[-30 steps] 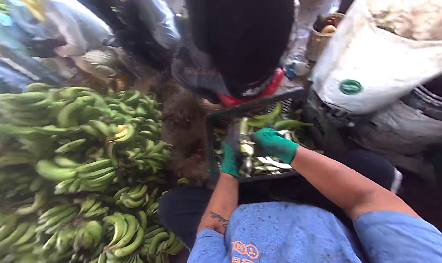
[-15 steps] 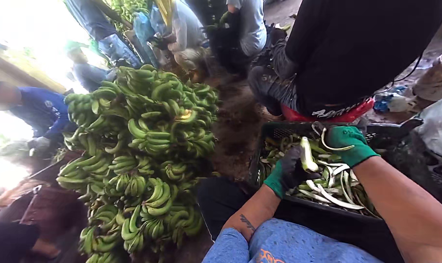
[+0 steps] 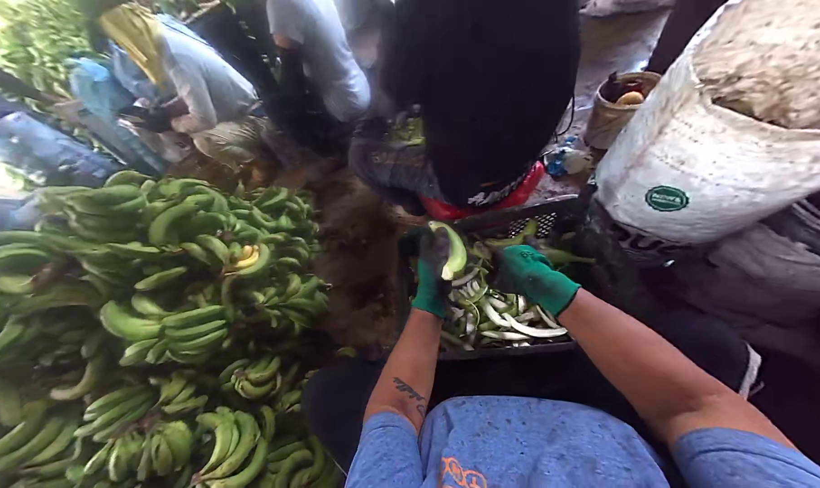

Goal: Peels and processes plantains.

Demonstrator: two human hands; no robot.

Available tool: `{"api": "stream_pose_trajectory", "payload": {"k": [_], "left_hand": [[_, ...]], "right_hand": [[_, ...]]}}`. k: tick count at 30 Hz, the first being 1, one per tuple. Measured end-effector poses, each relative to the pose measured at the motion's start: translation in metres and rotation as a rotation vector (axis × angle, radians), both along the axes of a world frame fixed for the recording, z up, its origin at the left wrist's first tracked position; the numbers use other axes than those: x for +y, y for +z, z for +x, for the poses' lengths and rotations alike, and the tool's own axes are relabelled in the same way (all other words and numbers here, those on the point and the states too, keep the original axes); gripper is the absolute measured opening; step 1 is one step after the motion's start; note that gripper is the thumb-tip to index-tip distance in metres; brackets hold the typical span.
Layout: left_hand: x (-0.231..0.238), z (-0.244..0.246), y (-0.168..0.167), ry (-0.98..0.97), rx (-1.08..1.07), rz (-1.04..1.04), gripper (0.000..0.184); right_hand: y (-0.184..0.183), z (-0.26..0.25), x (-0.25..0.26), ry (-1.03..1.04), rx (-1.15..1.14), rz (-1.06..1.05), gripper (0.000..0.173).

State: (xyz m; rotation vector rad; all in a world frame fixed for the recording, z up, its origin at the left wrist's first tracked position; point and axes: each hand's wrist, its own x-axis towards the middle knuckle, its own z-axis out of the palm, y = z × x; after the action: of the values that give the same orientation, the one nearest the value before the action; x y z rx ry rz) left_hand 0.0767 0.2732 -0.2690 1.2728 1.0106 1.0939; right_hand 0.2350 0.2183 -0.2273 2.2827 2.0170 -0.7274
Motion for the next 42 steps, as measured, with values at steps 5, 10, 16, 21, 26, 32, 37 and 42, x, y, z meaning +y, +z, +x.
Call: {"api": "stream_pose_trajectory", "payload": {"k": [5,10,16,21,26,32,37,42], "left_hand": [[0.003,0.015,0.009,0.174,0.155,0.255,0.048],[-0.014,0.007,0.007,0.161,0.215,0.244,0.053],[-0.041,-0.006,0.008,-0.136,-0.018,-0.15,0.037],[-0.047,-0.02,0.03,-0.189,-0.013,-0.247,0.041],[-0.045,-0.019,0.015,-0.312,-0.008,-0.077,0.037],[-0.017,-0.019,-0.008,0.174,-0.202,-0.131,0.049],[0.001,0.009,0.001,0.406,-0.333,-0.149,0.057],[0.002,0.022,0.013,0.618,-0.06,-0.143,0.058]], "right_hand": [[0.018,-0.029,-0.021,0.083,0.083,-0.019,0.033],[0.006,-0.033,-0.021,0.075,-0.004,-0.014,0.038],[-0.008,-0.016,0.015,0.105,0.0,0.159,0.042],[0.021,-0.033,0.048,0.161,-0.153,0.112,0.025],[0.016,-0.011,0.082,0.015,-0.195,0.125,0.034],[-0.006,0.0,0.053,0.02,-0.125,0.191,0.042],[-0.017,-0.031,0.007,0.044,-0.005,0.145,0.04],[-0.031,-0.043,-0.004,-0.059,0.06,0.238,0.042]]}}
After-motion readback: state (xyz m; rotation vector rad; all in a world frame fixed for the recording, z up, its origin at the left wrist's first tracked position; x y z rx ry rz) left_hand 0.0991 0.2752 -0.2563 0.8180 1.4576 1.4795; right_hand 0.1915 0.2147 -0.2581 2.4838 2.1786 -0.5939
